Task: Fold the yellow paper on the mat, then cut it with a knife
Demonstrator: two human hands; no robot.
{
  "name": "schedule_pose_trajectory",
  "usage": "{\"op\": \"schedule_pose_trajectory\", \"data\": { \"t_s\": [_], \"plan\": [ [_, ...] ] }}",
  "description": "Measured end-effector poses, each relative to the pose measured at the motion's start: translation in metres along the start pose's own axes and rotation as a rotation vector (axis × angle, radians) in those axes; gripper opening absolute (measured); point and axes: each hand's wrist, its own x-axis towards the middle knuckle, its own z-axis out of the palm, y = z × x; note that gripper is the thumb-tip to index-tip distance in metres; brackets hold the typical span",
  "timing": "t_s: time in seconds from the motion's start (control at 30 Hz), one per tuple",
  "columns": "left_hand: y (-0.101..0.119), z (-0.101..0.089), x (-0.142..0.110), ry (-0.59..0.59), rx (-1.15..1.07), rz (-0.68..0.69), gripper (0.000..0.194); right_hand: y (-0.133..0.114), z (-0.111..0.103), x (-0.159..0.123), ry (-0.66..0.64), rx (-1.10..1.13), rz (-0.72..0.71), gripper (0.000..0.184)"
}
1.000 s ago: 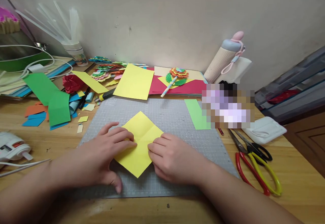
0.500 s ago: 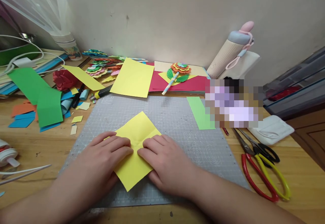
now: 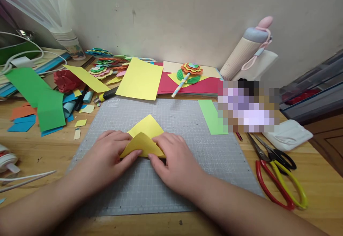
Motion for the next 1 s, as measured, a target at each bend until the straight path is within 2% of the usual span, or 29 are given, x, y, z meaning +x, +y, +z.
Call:
{"op": "schedule_pose_trajectory", "data": {
  "t_s": [0.07, 0.13, 0.2, 0.23, 0.3, 0.4, 0.63, 0.8, 1.0],
  "plan": [
    [-0.001, 0.002, 0.002, 0.0, 0.019, -0.025, 0.027, -0.001, -0.002, -0.004, 0.182, -0.117, -0.077, 0.038],
    [-0.002, 0.003, 0.004, 0.006, 0.04, -0.055, 0.028, -0.006, -0.005, -0.011, 0.312, -0.261, -0.24, 0.041],
    [-0.002, 0.005, 0.005, 0.023, 0.057, -0.086, 0.027, -0.012, -0.006, -0.018, 0.271, -0.341, -0.394, 0.027],
    [-0.002, 0.005, 0.006, 0.03, 0.062, -0.097, 0.027, -0.016, -0.005, -0.021, 0.188, -0.352, -0.428, 0.024],
    [-0.002, 0.006, 0.008, 0.037, 0.066, -0.111, 0.027, -0.021, -0.001, -0.026, 0.048, -0.401, -0.364, 0.029],
    [-0.001, 0.006, 0.011, 0.026, 0.062, -0.12, 0.027, -0.023, 0.008, -0.029, -0.039, -0.504, -0.248, 0.037],
    [0.0, -0.002, 0.013, 0.024, -0.003, -0.117, 0.032, -0.02, 0.013, -0.028, -0.074, -0.582, -0.222, 0.04],
    [-0.005, -0.009, 0.011, -0.031, -0.044, -0.083, 0.03, -0.02, 0.013, -0.026, -0.137, -0.587, -0.216, 0.041],
    [-0.005, -0.002, 0.012, 0.008, -0.007, -0.088, 0.031, -0.02, 0.012, -0.027, -0.124, -0.528, -0.255, 0.039]
  ]
}}
